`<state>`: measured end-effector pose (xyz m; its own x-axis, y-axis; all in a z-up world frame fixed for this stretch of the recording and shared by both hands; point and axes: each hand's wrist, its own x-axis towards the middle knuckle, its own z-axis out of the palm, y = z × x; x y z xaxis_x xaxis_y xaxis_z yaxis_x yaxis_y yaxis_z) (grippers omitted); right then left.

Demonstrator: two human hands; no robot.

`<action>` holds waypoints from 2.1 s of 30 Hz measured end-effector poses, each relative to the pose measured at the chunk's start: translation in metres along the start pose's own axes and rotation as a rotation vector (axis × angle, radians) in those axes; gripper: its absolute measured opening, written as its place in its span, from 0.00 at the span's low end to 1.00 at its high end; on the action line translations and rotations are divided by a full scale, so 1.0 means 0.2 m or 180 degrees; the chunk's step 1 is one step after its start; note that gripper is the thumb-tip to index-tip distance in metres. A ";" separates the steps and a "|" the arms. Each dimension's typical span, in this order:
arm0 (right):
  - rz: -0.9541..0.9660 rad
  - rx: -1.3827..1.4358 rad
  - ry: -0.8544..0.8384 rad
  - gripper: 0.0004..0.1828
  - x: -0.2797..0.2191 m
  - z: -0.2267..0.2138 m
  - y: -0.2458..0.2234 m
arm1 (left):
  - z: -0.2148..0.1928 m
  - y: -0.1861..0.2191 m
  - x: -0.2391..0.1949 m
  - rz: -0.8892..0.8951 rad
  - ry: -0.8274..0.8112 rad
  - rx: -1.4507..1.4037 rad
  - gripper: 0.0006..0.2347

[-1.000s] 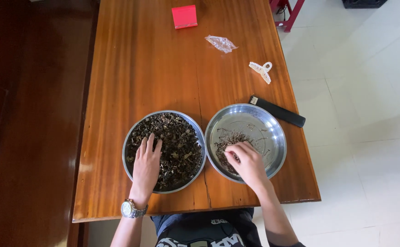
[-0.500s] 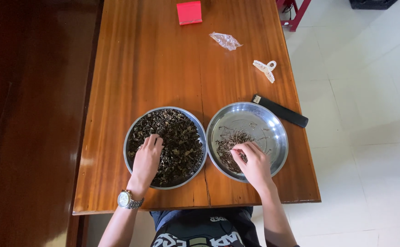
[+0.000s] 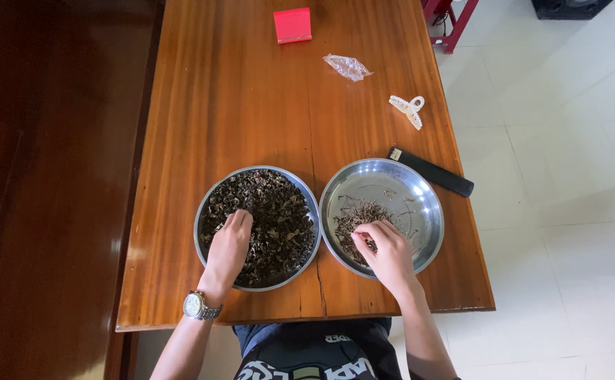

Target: The person sorts dried plant material by hand, picking pieces from a large metal bowl and placing them into a smaller metal bowl. The person briefly uses a remote control while continuing to sort the material.

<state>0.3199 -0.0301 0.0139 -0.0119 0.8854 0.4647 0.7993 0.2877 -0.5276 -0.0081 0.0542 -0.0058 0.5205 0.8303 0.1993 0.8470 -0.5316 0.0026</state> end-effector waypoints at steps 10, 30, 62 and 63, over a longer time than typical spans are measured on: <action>-0.0034 0.0057 -0.0030 0.03 0.01 0.00 -0.02 | -0.04 -0.02 0.05 0.0126 0.0107 -0.0431 0.04; -0.0131 -0.0228 -0.0126 0.04 -0.02 -0.01 -0.06 | -0.08 -0.12 0.31 0.0039 -0.0067 -0.1856 0.03; -0.0317 0.0158 -0.0211 0.03 -0.03 0.04 -0.01 | 0.06 -0.22 0.18 0.0738 0.0313 0.0759 0.05; -0.0298 0.0106 -0.0192 0.03 -0.03 0.05 -0.01 | 0.06 -0.22 0.19 0.0758 0.0293 0.0760 0.05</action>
<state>0.3124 -0.0330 0.0057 -0.1224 0.8741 0.4700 0.7726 0.3812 -0.5078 -0.0239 0.1102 -0.0104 0.7038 0.6634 0.2542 0.7100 -0.6454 -0.2816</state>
